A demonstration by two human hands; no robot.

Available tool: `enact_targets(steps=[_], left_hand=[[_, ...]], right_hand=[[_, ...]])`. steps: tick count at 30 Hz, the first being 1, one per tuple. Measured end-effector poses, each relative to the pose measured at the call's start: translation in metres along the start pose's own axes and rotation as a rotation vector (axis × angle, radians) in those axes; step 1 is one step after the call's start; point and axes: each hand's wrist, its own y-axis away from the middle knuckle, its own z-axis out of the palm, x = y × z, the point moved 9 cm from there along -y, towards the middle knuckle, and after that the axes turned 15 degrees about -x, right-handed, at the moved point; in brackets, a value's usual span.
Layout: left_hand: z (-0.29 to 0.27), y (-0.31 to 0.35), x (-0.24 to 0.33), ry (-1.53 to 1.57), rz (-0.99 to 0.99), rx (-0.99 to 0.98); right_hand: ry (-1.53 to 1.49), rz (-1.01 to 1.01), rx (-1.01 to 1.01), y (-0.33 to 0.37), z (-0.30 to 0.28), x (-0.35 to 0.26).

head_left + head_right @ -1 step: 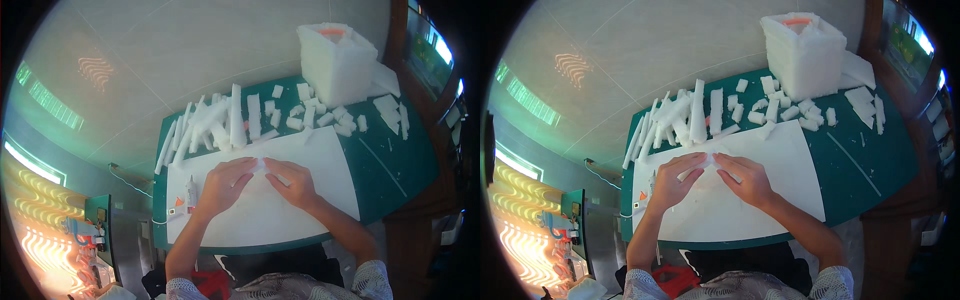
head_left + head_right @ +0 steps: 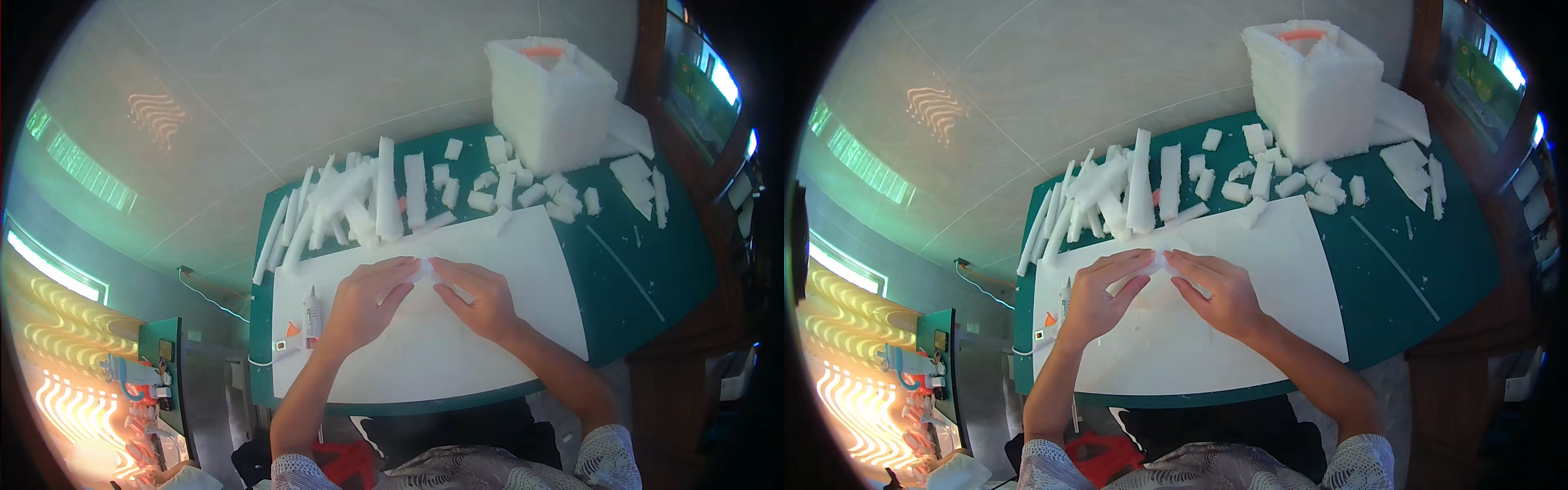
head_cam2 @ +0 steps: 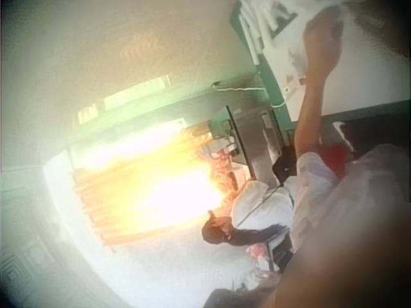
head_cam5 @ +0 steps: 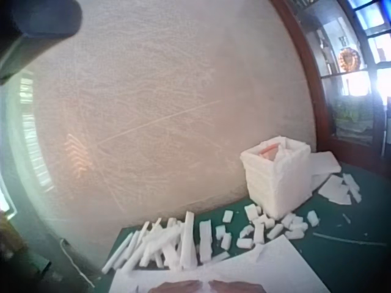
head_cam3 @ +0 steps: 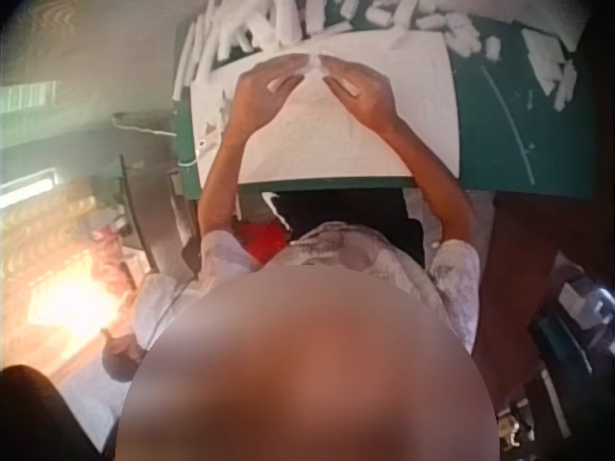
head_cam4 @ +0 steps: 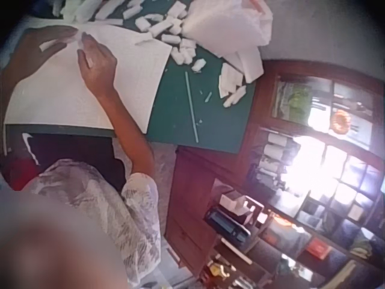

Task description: Assembling and gluing together white foam pieces using a hot glue gun.

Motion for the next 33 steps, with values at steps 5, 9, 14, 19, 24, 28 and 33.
enact_targets(steps=[5,9,14,19,24,28,33], left_hand=[[0.001,0.002,0.000,-0.011,0.013,0.021],[0.002,0.003,-0.001,0.004,0.011,0.024],[0.002,0.005,0.002,-0.032,0.079,0.049],[-0.003,0.000,0.001,-0.009,-0.006,-0.014],[-0.005,-0.005,-0.002,0.020,-0.042,-0.082],[-0.016,-0.002,0.002,0.006,0.000,-0.032],[-0.056,0.018,-0.024,0.178,-0.057,0.270]], right_hand=[[-0.011,-0.010,-0.014,0.000,0.001,0.000],[-0.037,0.003,-0.034,0.000,0.004,0.001],[-0.025,-0.030,-0.046,0.000,0.006,0.000],[-0.065,0.055,-0.077,-0.001,0.003,0.007],[-0.287,0.207,-0.100,-0.002,0.006,0.026],[-0.440,0.297,-0.082,0.001,0.006,0.041],[-0.598,0.420,-0.090,0.003,0.009,0.053]])
